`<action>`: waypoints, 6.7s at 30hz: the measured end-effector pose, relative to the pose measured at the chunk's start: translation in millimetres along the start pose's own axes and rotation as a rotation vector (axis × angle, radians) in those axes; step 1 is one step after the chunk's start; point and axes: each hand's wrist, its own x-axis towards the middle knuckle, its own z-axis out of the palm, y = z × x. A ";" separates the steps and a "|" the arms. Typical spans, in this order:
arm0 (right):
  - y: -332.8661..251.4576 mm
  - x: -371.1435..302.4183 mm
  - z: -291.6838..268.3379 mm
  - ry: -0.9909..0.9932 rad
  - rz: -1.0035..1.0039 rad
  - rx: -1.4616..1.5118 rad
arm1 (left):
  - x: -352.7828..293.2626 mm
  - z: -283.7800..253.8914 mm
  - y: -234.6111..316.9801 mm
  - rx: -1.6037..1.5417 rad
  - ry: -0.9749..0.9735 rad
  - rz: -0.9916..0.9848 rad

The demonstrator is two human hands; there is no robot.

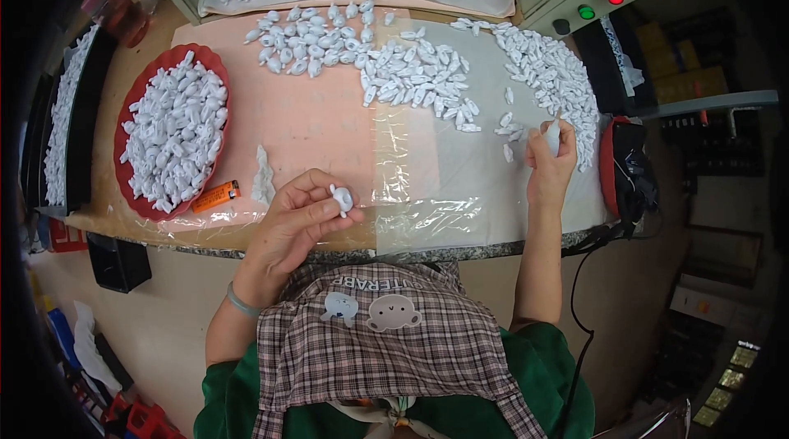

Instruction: Apply glue to small white plastic components and assemble them on a factory workbench.

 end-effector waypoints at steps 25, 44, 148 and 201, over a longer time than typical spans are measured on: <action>4.5 -12.6 57.6 -0.334 -0.352 -1.012 | -3.0 0.6 -4.6 -0.019 0.024 -0.014; -24.0 -91.6 99.0 -0.556 0.346 0.106 | 5.0 14.0 -11.1 0.107 0.043 0.051; -21.2 -108.5 135.8 -0.796 -0.372 -0.130 | -32.5 -0.8 12.0 0.652 0.007 0.495; -4.6 -112.1 110.4 -0.744 -0.086 -0.321 | 93.0 -45.3 114.4 2.279 0.468 0.760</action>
